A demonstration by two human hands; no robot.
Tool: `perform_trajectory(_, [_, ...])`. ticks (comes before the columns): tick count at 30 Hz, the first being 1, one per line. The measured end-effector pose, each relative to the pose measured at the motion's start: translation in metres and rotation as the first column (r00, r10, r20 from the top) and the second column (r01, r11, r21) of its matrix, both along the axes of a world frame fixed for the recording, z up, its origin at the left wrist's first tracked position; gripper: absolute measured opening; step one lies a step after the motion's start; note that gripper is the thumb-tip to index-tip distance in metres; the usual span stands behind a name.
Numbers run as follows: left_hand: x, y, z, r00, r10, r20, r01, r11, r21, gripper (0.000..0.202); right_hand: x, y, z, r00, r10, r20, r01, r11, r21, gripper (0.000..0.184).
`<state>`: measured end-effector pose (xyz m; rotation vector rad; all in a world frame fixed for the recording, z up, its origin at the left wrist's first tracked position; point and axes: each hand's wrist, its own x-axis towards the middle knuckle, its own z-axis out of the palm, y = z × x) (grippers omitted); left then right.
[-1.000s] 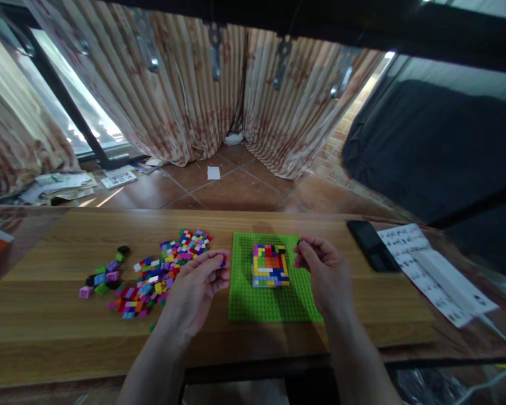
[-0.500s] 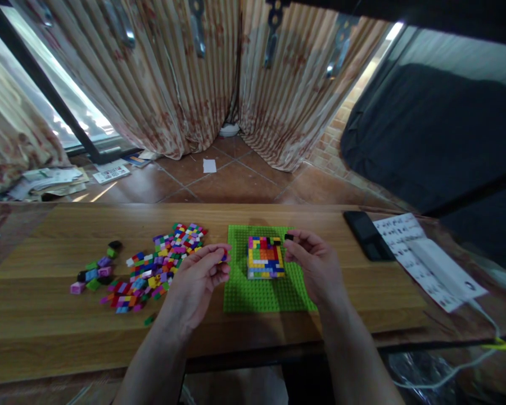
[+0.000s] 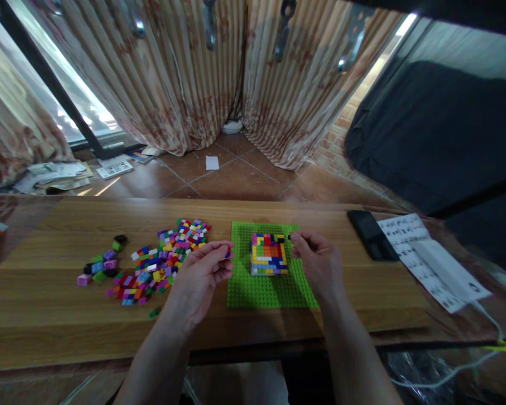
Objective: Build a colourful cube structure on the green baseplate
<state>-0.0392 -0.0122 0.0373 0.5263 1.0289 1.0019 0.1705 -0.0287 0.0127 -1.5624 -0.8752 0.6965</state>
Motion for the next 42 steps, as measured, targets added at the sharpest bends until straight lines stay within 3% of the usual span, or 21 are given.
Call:
perform_trajectory(6, [0.001, -0.001, 0.001, 1.000, 0.016, 0.012, -0.017, 1.000, 0.019, 0.014, -0.008, 0.000, 0.005, 0.998, 0.065, -0.027, -0.065, 0.998, 0.020, 0.027])
perform_trajectory(11, [0.008, -0.002, 0.002, 0.995, 0.089, 0.055, -0.089, 0.996, -0.012, 0.011, -0.032, -0.008, 0.013, 0.969, 0.235, -0.080, -0.224, 0.966, 0.126, 0.016])
perform_trajectory(15, [0.014, -0.003, 0.002, 0.976, 0.158, 0.153, -0.144, 0.985, -0.098, 0.011, -0.061, -0.019, 0.014, 0.913, 0.400, 0.086, -0.407, 0.907, 0.104, 0.011])
perform_trajectory(19, [0.016, -0.003, 0.002, 0.958, 0.153, 0.241, -0.105, 0.973, -0.203, 0.025, -0.082, -0.022, 0.012, 0.855, 0.449, 0.258, -0.493, 0.858, 0.140, 0.013])
perform_trajectory(21, [0.015, -0.003, 0.001, 0.949, 0.153, 0.275, -0.093, 0.971, -0.220, 0.028, -0.084, -0.020, 0.012, 0.853, 0.430, 0.297, -0.494, 0.848, 0.193, 0.012])
perform_trajectory(23, [0.013, -0.003, 0.000, 0.942, 0.142, 0.305, -0.082, 0.976, -0.201, 0.025, -0.081, -0.017, 0.012, 0.876, 0.352, 0.330, -0.434, 0.873, 0.222, 0.013])
perform_trajectory(26, [0.010, -0.004, -0.002, 0.946, 0.085, 0.312, -0.045, 0.990, -0.133, 0.017, -0.072, -0.013, 0.012, 0.866, 0.274, 0.419, -0.369, 0.915, 0.163, 0.016])
perform_trajectory(33, [0.005, -0.007, -0.003, 0.981, 0.007, 0.194, -0.005, 1.000, -0.011, 0.011, -0.063, -0.010, 0.005, 0.719, 0.468, 0.513, -0.541, 0.841, -0.010, 0.027])
perform_trajectory(42, [0.002, -0.007, -0.002, 0.986, -0.048, 0.160, 0.046, 0.999, 0.012, 0.018, -0.066, -0.011, 0.011, 0.730, 0.490, 0.476, -0.561, 0.828, 0.008, 0.012])
